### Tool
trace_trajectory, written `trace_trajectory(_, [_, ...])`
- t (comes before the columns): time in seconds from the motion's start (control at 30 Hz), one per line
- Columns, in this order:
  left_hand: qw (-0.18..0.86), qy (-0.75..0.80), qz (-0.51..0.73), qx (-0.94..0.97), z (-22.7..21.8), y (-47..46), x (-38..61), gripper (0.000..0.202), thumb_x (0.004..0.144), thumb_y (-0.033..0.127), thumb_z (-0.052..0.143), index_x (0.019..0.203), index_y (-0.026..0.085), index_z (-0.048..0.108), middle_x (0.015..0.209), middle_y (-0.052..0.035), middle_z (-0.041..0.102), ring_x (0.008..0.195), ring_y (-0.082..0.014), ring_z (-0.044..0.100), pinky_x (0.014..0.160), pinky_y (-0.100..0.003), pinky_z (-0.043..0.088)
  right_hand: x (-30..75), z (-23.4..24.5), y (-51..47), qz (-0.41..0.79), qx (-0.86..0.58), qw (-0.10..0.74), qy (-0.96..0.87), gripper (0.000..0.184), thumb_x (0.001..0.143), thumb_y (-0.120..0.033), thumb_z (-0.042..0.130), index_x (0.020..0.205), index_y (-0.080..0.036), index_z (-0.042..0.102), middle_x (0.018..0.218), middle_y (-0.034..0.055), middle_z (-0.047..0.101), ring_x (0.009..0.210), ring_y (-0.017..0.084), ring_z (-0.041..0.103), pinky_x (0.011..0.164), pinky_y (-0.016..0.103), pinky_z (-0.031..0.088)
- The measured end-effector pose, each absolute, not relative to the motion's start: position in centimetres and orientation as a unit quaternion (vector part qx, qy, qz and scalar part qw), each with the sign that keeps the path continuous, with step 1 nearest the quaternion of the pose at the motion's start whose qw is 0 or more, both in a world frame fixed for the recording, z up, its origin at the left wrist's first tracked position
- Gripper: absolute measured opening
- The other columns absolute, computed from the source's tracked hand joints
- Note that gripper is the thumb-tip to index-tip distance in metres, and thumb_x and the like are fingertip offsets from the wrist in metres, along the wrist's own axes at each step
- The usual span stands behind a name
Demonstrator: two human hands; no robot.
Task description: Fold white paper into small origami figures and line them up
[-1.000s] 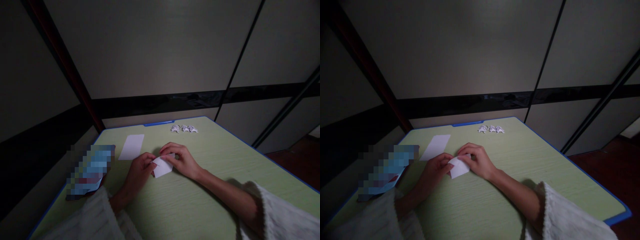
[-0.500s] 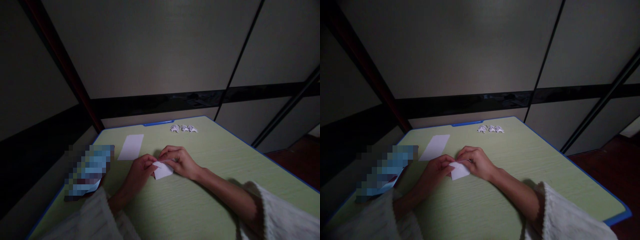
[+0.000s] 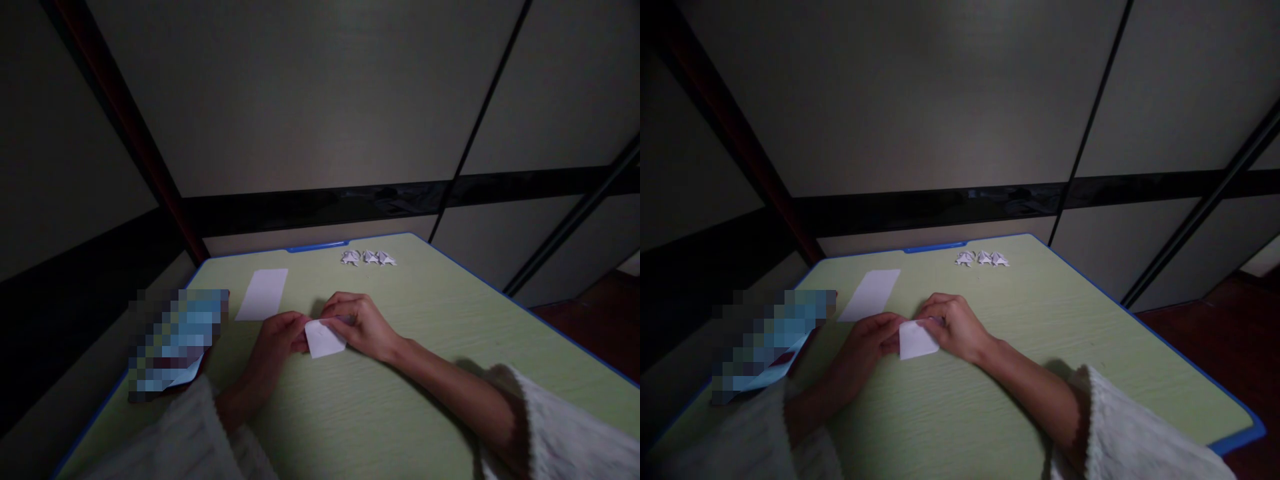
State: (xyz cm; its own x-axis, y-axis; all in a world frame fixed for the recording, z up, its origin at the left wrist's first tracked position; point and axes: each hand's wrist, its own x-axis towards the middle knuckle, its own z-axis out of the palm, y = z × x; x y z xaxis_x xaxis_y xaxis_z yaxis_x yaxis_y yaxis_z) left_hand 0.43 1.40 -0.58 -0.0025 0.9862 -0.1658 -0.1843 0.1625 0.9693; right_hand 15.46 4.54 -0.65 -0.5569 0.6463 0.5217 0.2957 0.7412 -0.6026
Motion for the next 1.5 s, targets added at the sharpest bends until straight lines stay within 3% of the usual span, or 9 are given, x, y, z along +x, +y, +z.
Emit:
trace_trajectory(0.13, [0.604, 0.469, 0.519, 0.381, -0.65, 1.13, 0.49, 0.004, 0.055, 0.017, 0.057, 0.058, 0.014, 0.059, 0.050, 0.0024, 0.060, 0.050, -0.0115, 0.056, 0.054, -0.023, 0.046, 15.45, -0.54, 4.50, 0.224, -0.297, 0.379, -0.847, 0.015, 0.073, -0.012, 0.049, 0.070, -0.011, 0.063, 0.071, 0.0061, 0.059, 0.066, 0.011, 0.054, 0.061, 0.022, 0.042])
trace_trajectory(0.27, [0.589, 0.490, 0.504, 0.400, -0.52, 1.00, 0.66, 0.007, 0.052, 0.015, 0.061, 0.058, 0.013, 0.058, 0.048, 0.0030, 0.059, 0.049, -0.0104, 0.054, 0.051, -0.021, 0.043, 15.36, -0.56, 4.45, 0.220, -0.296, 0.384, -0.846, 0.016, 0.072, -0.011, 0.048, 0.069, -0.011, 0.063, 0.071, 0.0059, 0.059, 0.066, 0.011, 0.054, 0.061, 0.022, 0.042])
trace_trajectory(0.6, [0.548, 0.525, 0.485, 0.435, -0.50, 0.99, 0.66, 0.010, 0.057, 0.022, 0.058, 0.060, 0.013, 0.059, 0.050, 0.0022, 0.058, 0.049, -0.0106, 0.053, 0.052, -0.022, 0.043, 15.36, -0.55, 4.27, 0.211, -0.293, 0.390, -0.847, 0.016, 0.072, -0.011, 0.048, 0.071, -0.012, 0.064, 0.072, 0.0060, 0.059, 0.067, 0.012, 0.054, 0.062, 0.023, 0.043])
trace_trajectory(0.87, [0.526, 0.522, 0.506, 0.442, -0.58, 0.97, 0.64, 0.011, 0.057, 0.024, 0.058, 0.055, 0.013, 0.057, 0.048, 0.0033, 0.055, 0.047, -0.0090, 0.048, 0.047, -0.020, 0.039, 15.46, -0.59, 4.04, 0.207, -0.247, 0.392, -0.862, 0.023, 0.079, -0.018, 0.042, 0.090, -0.016, 0.061, 0.086, 0.0067, 0.061, 0.079, 0.013, 0.055, 0.071, 0.026, 0.044])
trace_trajectory(1.03, [0.520, 0.521, 0.513, 0.442, -0.51, 0.92, 0.63, 0.009, 0.058, 0.022, 0.056, 0.055, 0.014, 0.056, 0.047, 0.0042, 0.054, 0.046, -0.0083, 0.047, 0.047, -0.019, 0.039, 15.70, -0.69, 4.14, 0.200, -0.209, 0.359, -0.888, 0.028, 0.079, -0.014, 0.040, 0.100, -0.017, 0.058, 0.093, 0.0079, 0.059, 0.085, 0.013, 0.054, 0.075, 0.026, 0.044])
trace_trajectory(1.5, [0.553, 0.501, 0.512, 0.426, -0.87, 1.33, 0.62, 0.013, 0.053, 0.023, 0.061, 0.060, 0.013, 0.058, 0.045, 0.0055, 0.053, 0.046, -0.0082, 0.048, 0.049, -0.019, 0.040, 15.77, -0.55, 4.31, 0.222, -0.222, 0.375, -0.872, 0.026, 0.079, -0.013, 0.039, 0.095, -0.016, 0.060, 0.089, 0.0076, 0.060, 0.081, 0.013, 0.055, 0.072, 0.026, 0.044])
